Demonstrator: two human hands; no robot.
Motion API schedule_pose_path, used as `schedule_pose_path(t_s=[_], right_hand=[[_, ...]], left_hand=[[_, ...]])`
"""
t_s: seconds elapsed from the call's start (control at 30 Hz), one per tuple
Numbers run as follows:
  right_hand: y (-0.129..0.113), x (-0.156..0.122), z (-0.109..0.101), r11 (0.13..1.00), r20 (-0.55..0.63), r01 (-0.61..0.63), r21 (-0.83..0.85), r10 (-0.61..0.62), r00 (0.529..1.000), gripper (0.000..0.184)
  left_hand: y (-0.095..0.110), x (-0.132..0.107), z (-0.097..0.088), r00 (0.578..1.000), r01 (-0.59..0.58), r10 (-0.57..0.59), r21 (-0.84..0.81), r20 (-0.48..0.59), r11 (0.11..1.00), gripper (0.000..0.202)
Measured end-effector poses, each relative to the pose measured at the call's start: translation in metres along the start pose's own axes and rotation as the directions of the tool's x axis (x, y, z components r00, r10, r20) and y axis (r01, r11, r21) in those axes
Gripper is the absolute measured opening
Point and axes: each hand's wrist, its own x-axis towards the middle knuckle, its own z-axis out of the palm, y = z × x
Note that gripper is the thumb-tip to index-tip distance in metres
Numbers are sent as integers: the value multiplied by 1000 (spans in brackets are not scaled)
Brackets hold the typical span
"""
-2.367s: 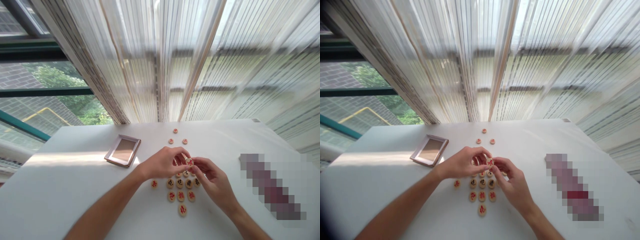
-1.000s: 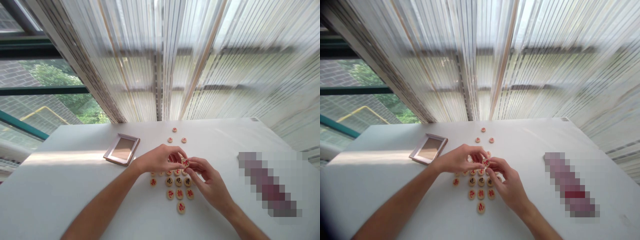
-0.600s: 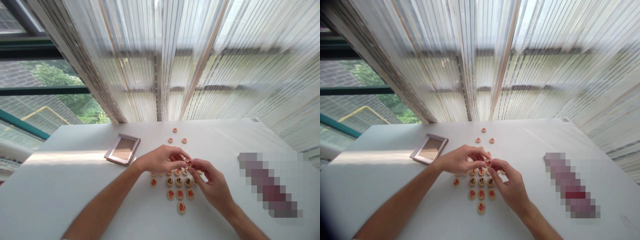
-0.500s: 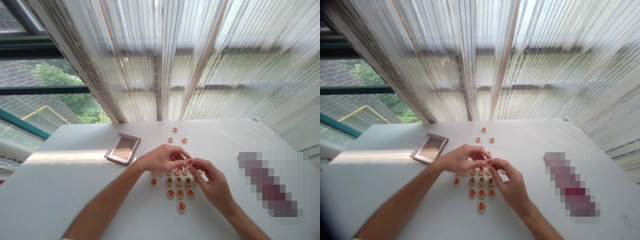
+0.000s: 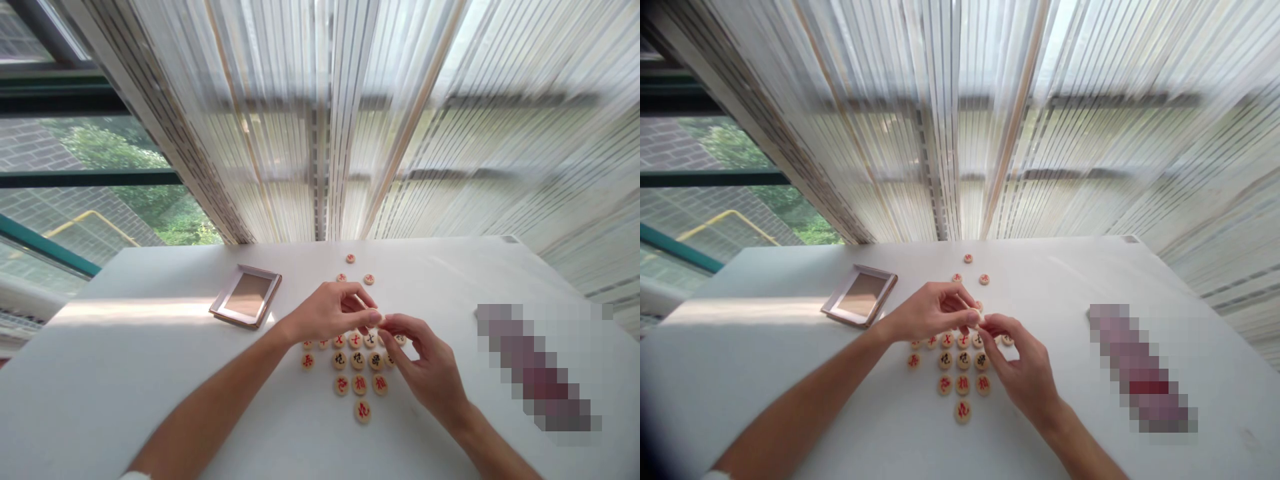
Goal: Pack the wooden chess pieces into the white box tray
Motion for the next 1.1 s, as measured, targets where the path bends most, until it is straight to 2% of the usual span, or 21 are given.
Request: schedule_pose_path(t_s=[0.13,0.23,0.33,0.53,0.8,0.97,1.1], right_hand=[[3,0,-2,998,-16,-70,-4,70,997,17],[5,0,-2,992,-12,-121,24,121,993,18],[6,0,-2,991,-8,-128,31,129,992,18],[9,-1,-1,992,5,-123,18,123,992,18],[10,-1,-2,990,18,-139,7,139,990,18],[8,0,-2,991,9,-136,-4,136,991,19],[8,0,-2,990,24,-138,-5,138,990,19]], left_hand=[[4,1,-13,998,-26,25,-24,-51,999,34],[4,2,-24,994,-8,2,-57,-105,998,33],[3,3,-34,988,17,-26,-62,-151,998,34],[3,1,-46,986,28,-34,-39,-166,999,35],[3,-1,-46,988,20,-13,44,-152,999,31],[5,-3,-38,998,28,-24,55,-56,998,33],[8,-5,-42,996,25,-18,85,-84,996,29]])
